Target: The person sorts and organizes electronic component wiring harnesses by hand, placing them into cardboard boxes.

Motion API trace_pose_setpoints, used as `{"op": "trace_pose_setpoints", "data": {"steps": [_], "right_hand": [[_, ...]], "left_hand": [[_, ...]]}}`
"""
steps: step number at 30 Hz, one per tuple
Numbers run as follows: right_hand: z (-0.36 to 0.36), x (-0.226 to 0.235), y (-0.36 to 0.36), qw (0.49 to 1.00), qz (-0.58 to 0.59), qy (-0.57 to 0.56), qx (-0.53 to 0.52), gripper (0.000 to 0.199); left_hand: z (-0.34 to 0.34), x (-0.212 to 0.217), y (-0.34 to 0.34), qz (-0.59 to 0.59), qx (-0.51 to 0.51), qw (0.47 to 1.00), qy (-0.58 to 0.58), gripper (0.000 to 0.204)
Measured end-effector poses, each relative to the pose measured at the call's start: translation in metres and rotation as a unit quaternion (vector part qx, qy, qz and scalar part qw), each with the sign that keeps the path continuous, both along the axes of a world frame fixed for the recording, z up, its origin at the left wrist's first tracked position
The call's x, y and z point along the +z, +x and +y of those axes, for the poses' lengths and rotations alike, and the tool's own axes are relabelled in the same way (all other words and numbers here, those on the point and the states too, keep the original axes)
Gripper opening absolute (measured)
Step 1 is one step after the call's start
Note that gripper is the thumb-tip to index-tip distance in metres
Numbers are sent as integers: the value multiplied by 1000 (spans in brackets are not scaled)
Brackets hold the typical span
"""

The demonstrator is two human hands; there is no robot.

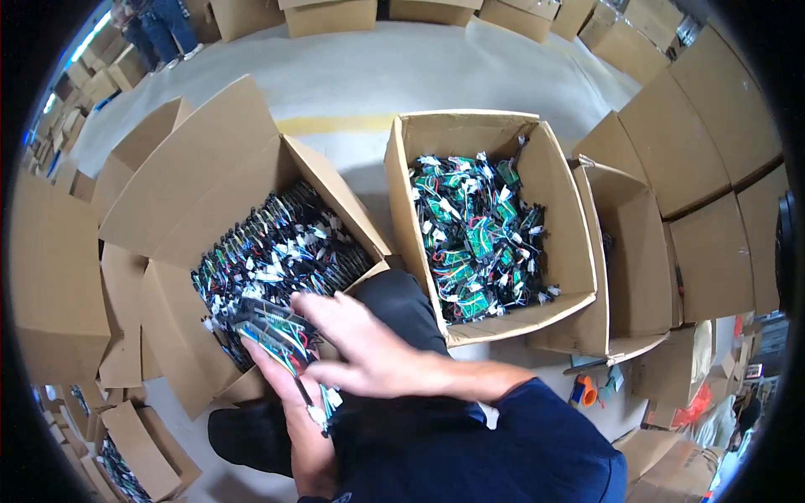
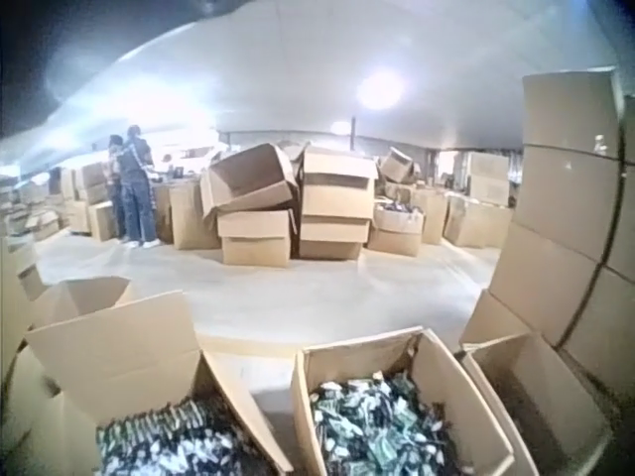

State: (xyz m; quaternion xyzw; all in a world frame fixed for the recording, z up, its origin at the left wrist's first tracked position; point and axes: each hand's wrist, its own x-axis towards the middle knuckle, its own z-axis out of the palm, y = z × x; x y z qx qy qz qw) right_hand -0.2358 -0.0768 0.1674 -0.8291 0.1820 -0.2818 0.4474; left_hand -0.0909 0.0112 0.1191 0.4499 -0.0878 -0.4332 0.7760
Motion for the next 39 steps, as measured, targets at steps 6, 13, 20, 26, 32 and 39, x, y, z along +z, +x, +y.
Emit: {"op": "trace_pose_setpoints", "data": {"steps": [6, 13, 20, 26, 32, 39], "right_hand": [[-184, -99, -148, 929, 204, -193, -242, 41], [-221, -180, -230, 735, 436, -519, 13, 26], [-217, -97, -249, 815, 386, -428, -58, 20], [-130, 8, -153, 869, 169, -295, -360, 33], [-52, 14, -55, 972, -77, 82, -205, 47], [-15, 5, -7, 972, -181, 54, -143, 72]], "left_hand": [[-15, -30, 7, 184, -35, 982, -23, 62], [-23, -33, -15, 200, -157, 966, -32, 67], [-27, -32, -7, 203, -176, 954, -130, 77], [-73, 11, -38, 131, -201, 953, -187, 91], [-86, 42, -59, 62, -173, 969, -162, 86], [-69, 28, -34, -49, -135, 973, -180, 115]]}}
